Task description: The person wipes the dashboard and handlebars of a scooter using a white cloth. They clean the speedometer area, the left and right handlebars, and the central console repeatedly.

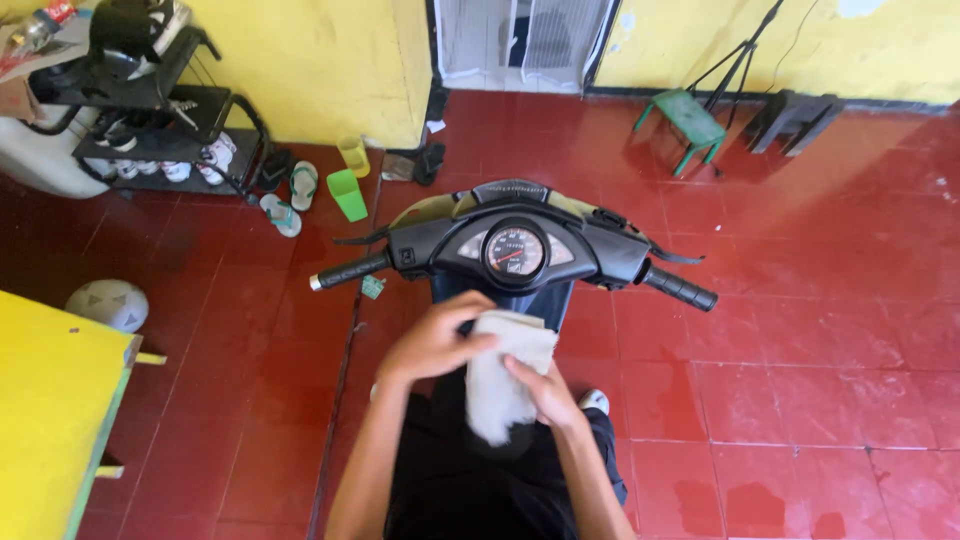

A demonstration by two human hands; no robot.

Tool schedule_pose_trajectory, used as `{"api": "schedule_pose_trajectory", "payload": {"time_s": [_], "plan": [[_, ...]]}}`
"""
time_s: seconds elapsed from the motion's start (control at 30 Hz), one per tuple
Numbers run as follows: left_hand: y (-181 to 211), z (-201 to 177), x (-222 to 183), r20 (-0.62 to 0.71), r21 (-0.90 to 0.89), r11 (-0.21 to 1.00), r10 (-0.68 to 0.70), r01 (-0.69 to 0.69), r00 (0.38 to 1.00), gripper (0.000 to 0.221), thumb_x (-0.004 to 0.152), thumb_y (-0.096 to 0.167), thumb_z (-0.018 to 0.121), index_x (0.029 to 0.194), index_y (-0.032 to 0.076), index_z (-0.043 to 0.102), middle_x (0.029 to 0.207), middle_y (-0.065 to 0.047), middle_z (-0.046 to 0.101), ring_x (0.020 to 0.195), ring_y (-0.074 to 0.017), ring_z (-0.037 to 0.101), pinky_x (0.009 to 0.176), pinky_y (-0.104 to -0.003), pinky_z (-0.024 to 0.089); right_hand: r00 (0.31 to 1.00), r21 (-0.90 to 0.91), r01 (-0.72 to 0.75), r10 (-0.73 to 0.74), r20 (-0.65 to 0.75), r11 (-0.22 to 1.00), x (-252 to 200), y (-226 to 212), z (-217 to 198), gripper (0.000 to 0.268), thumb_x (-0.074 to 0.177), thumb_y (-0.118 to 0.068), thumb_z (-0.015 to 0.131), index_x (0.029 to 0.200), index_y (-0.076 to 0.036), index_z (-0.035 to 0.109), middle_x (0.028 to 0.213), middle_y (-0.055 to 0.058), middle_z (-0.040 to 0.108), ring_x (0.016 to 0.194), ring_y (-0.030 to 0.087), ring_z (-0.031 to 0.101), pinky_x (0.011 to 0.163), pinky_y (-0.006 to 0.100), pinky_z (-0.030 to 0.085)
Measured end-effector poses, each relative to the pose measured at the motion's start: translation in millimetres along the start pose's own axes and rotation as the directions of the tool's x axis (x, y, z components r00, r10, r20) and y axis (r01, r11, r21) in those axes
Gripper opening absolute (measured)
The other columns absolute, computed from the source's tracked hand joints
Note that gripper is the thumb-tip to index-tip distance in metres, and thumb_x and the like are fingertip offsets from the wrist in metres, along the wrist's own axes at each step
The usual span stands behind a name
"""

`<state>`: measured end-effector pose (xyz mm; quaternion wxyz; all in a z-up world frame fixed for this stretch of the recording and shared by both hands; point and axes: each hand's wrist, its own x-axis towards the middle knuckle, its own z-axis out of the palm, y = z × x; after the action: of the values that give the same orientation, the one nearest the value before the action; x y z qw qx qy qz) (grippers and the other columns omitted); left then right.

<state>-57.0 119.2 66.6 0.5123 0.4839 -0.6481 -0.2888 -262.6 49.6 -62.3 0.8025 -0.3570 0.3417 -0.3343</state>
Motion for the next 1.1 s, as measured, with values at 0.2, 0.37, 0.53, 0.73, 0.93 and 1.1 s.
{"api": "schedule_pose_trajectory", "payload": {"time_s": [0.2,0.37,0.53,0.73,0.93,1.1], "plan": [[-7.2,-60.5,22.9,-0.422,0.365,0.931,0.140,0.026,0.896,0.018,0.099,0.011,0.067,0.114,0.006,0.074,0.118,-0.016,0.067,0.116,-0.0317,0.063,0.103,-0.045,0.047,0.946,-0.582,0.310,-0.303,0.112,0.752,-27.4,-119.5,-3.3,0.040,0.065,0.008,0.051,0.092,0.003,0.080,0.073,0.013,0.072,0.069,0.025,0.071,0.060,0.046,0.061],[-65.9,-45.8,67.9,-0.627,0.600,0.789,0.364,0.130,0.688,0.011,0.098,0.008,0.067,0.109,0.006,0.070,0.120,-0.017,0.068,0.118,-0.0393,0.062,0.104,-0.051,0.047,0.562,-0.951,0.310,-0.810,0.170,0.016,14.2,-156.3,39.1,0.054,0.065,0.005,0.063,0.118,0.007,0.065,0.098,0.035,0.066,0.094,0.061,0.064,0.084,0.068,0.051],[-124.3,-13.1,88.1,-0.555,0.827,0.431,0.531,0.360,0.640,0.034,0.111,0.036,0.041,0.118,0.017,0.068,0.122,-0.003,0.069,0.121,-0.0238,0.062,0.111,-0.045,0.039,0.358,-0.833,0.431,-0.782,0.510,-0.346,73.6,-104.9,105.2,0.055,0.067,0.009,0.058,0.121,0.000,0.066,0.119,0.025,0.062,0.112,0.046,0.059,0.100,0.054,0.045],[-132.2,-14.0,77.9,-0.536,0.824,0.476,0.483,0.306,0.692,0.058,0.113,0.043,0.016,0.128,0.015,0.065,0.129,-0.005,0.067,0.126,-0.0254,0.059,0.114,-0.046,0.034,0.294,-0.626,0.584,-0.584,0.756,-0.517,118.3,-79.8,109.4,0.047,0.080,-0.003,0.057,0.124,-0.017,0.070,0.130,0.006,0.065,0.130,0.029,0.057,0.115,0.049,0.036],[-127.5,-17.3,79.1,-0.523,0.829,0.479,0.484,0.288,0.702,0.075,0.109,0.052,0.004,0.129,0.014,0.064,0.130,-0.007,0.065,0.127,-0.0274,0.058,0.114,-0.047,0.032,0.292,-0.610,0.501,-0.543,0.787,-0.614,111.9,-118.1,83.9,0.053,0.080,-0.005,0.050,0.128,-0.016,0.067,0.130,0.007,0.066,0.126,0.025,0.061,0.108,0.042,0.043],[-123.3,-14.6,77.6,-0.532,0.823,0.489,0.482,0.290,0.696,0.080,0.108,0.056,0.001,0.127,0.013,0.065,0.128,-0.007,0.066,0.125,-0.0287,0.059,0.113,-0.047,0.032,0.354,-0.762,0.394,-0.681,0.642,-0.514,83.6,-126.6,59.7,0.053,0.080,0.002,0.055,0.129,-0.013,0.067,0.130,0.009,0.067,0.123,0.029,0.063,0.100,0.040,0.049]]}}
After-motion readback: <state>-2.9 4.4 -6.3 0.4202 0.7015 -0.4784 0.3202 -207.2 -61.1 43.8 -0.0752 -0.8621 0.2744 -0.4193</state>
